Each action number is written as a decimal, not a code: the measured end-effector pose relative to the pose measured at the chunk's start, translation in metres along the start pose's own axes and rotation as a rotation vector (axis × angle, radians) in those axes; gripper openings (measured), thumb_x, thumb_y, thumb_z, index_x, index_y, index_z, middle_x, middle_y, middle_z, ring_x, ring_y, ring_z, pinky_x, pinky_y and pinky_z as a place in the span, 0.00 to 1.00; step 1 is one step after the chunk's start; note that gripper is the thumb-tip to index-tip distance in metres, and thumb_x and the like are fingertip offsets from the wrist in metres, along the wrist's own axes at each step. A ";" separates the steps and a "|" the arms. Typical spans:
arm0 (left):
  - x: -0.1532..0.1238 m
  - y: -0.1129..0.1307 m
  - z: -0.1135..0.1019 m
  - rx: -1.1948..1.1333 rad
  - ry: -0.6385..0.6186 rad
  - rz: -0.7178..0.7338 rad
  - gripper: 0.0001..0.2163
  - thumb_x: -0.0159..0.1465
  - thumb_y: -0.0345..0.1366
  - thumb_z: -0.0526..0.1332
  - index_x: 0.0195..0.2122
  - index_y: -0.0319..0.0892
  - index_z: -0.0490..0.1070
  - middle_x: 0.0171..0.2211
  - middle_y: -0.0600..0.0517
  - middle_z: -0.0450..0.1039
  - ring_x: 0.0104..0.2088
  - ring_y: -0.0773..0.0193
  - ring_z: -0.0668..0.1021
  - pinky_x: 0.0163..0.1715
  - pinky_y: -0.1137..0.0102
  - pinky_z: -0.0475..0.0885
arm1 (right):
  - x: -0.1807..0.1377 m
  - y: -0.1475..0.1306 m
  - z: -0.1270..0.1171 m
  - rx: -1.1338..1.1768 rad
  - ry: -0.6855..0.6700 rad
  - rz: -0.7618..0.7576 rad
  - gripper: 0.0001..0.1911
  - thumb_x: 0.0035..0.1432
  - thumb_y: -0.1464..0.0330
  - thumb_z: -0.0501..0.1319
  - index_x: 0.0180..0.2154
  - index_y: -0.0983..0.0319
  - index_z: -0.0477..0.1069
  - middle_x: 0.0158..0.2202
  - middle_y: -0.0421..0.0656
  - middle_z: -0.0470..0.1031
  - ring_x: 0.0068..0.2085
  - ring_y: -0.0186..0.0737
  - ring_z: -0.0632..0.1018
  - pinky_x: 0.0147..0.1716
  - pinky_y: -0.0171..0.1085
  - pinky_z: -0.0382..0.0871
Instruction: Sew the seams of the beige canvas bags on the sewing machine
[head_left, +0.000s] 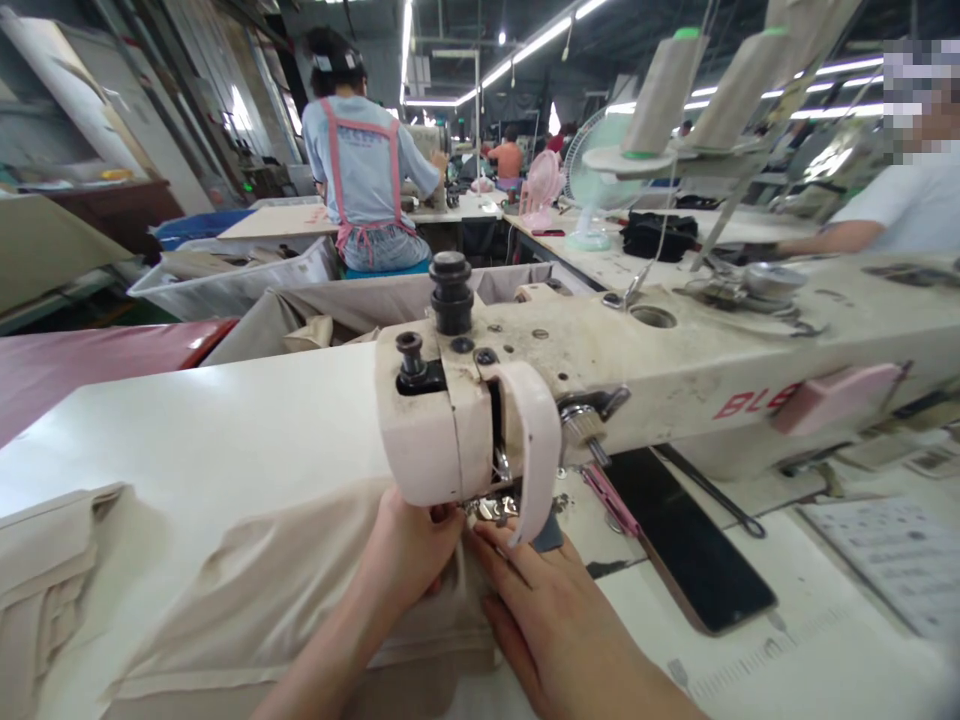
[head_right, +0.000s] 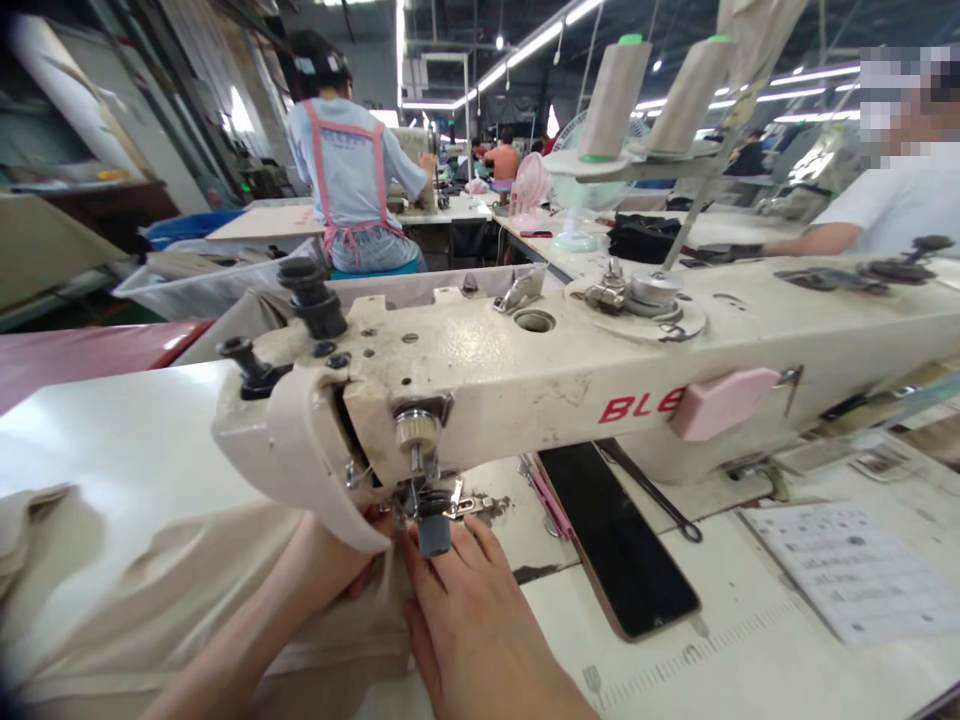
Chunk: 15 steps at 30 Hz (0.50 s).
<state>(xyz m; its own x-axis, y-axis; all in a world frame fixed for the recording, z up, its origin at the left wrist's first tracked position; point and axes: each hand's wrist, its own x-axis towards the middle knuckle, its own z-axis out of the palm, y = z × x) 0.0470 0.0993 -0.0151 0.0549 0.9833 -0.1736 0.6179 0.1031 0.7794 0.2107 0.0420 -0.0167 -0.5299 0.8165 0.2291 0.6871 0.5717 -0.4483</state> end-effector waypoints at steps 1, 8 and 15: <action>0.000 -0.001 0.001 -0.004 0.006 -0.004 0.09 0.57 0.32 0.56 0.20 0.40 0.68 0.09 0.59 0.61 0.06 0.72 0.62 0.06 0.80 0.53 | 0.000 0.001 0.001 0.001 0.008 -0.006 0.26 0.60 0.75 0.52 0.60 0.66 0.62 0.58 0.49 0.68 0.56 0.52 0.68 0.57 0.55 0.63; 0.004 -0.009 0.001 0.057 0.135 0.037 0.12 0.61 0.36 0.53 0.22 0.40 0.68 0.09 0.56 0.61 0.10 0.67 0.68 0.09 0.77 0.59 | 0.000 0.006 0.006 -0.022 0.071 -0.062 0.22 0.61 0.77 0.51 0.56 0.66 0.66 0.54 0.51 0.72 0.53 0.53 0.72 0.53 0.55 0.68; -0.056 -0.024 -0.006 0.447 0.009 0.657 0.16 0.60 0.42 0.61 0.48 0.44 0.69 0.40 0.47 0.73 0.39 0.54 0.75 0.39 0.62 0.71 | -0.006 0.007 0.008 0.013 0.071 -0.057 0.20 0.62 0.77 0.51 0.55 0.67 0.65 0.53 0.52 0.72 0.53 0.54 0.71 0.52 0.56 0.68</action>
<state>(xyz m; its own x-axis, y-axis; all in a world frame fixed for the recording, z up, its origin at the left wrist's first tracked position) 0.0241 0.0427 -0.0204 0.5121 0.8233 0.2447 0.7175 -0.5667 0.4050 0.2149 0.0404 -0.0278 -0.5308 0.7868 0.3149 0.6502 0.6164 -0.4442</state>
